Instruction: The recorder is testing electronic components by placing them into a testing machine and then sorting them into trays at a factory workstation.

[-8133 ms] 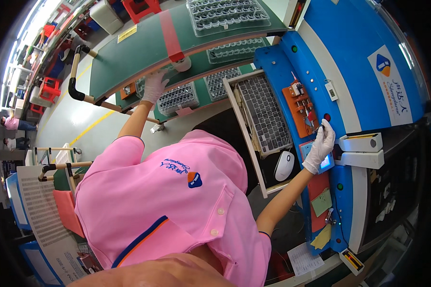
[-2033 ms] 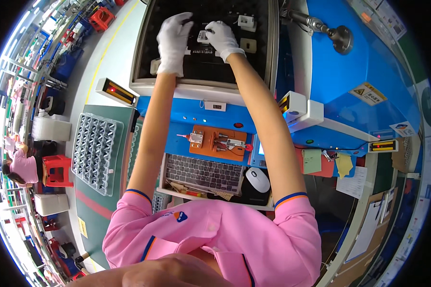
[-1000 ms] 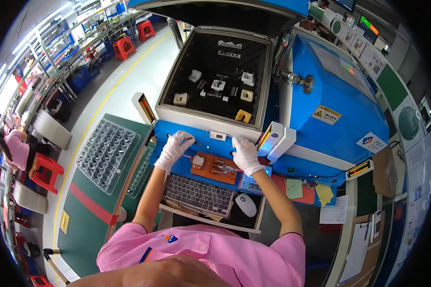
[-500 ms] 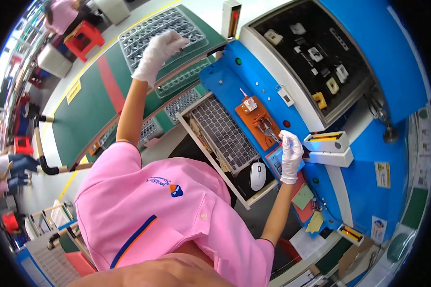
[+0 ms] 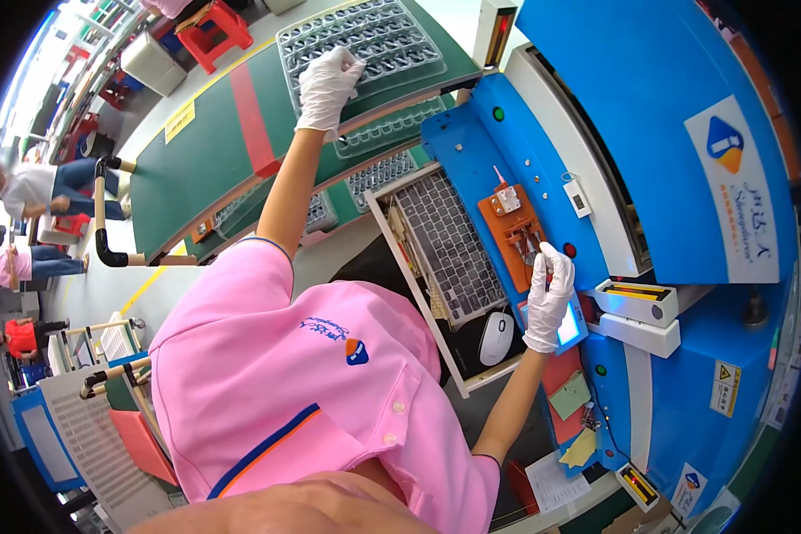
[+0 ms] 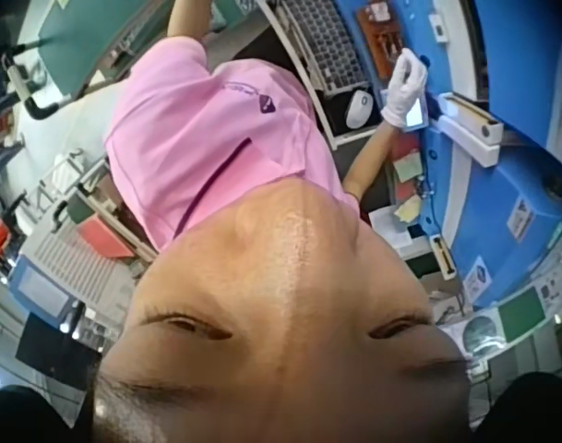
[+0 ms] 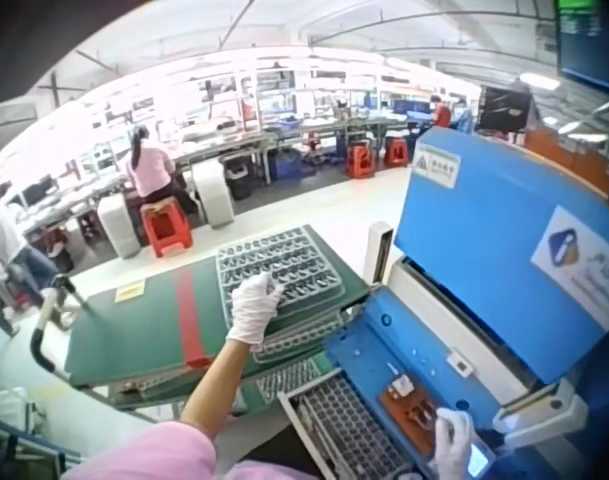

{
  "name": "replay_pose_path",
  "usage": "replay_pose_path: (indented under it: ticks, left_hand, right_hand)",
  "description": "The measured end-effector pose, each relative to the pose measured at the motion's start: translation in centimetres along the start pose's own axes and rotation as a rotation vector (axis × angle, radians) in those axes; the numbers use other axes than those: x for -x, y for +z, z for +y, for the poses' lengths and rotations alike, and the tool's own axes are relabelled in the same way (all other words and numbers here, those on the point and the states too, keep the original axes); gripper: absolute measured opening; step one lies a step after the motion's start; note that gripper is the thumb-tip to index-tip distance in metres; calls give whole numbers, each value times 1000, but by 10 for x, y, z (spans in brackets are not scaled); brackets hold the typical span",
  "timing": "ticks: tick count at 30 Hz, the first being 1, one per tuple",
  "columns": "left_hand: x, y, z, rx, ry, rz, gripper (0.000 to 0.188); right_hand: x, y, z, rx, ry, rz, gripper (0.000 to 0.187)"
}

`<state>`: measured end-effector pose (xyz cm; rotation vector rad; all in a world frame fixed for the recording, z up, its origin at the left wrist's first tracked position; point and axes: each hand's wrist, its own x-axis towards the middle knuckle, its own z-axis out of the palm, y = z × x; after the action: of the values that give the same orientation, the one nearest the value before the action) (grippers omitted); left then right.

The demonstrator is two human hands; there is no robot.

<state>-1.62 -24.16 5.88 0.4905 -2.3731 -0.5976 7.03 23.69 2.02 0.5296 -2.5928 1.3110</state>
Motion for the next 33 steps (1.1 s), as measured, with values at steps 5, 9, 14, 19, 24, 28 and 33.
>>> replay_pose_path:
  ticks: [5, 9, 14, 19, 24, 28, 33]
  left_hand:
    - [-1, -7, 0, -130, 13, 51, 26]
    - [-3, -3, -8, -4, -55, 3, 27]
    - [3, -6, 2, 55, 20, 162, 12]
    - [7, -7, -1, 18, -21, 221, 7]
    - [10, -8, 0, 7, -47, 218, 7]
    - [15, -19, 12, 76, -22, 267, 9]
    - [60, -42, 67, 602, 219, 365, 16]
  right_hand:
    - [-20, 20, -13, 145, -162, -51, 28]
    - [-26, 33, -20, 279, -220, -151, 35]
    - [-23, 38, -12, 415, -278, -158, 44]
    - [-31, 40, -12, 462, -447, -64, 57]
    - [-44, 31, -39, 196, -422, 62, 76]
    - [-73, 21, -15, 284, -329, 108, 87]
    - [-81, 28, -54, -7, -177, 276, 55]
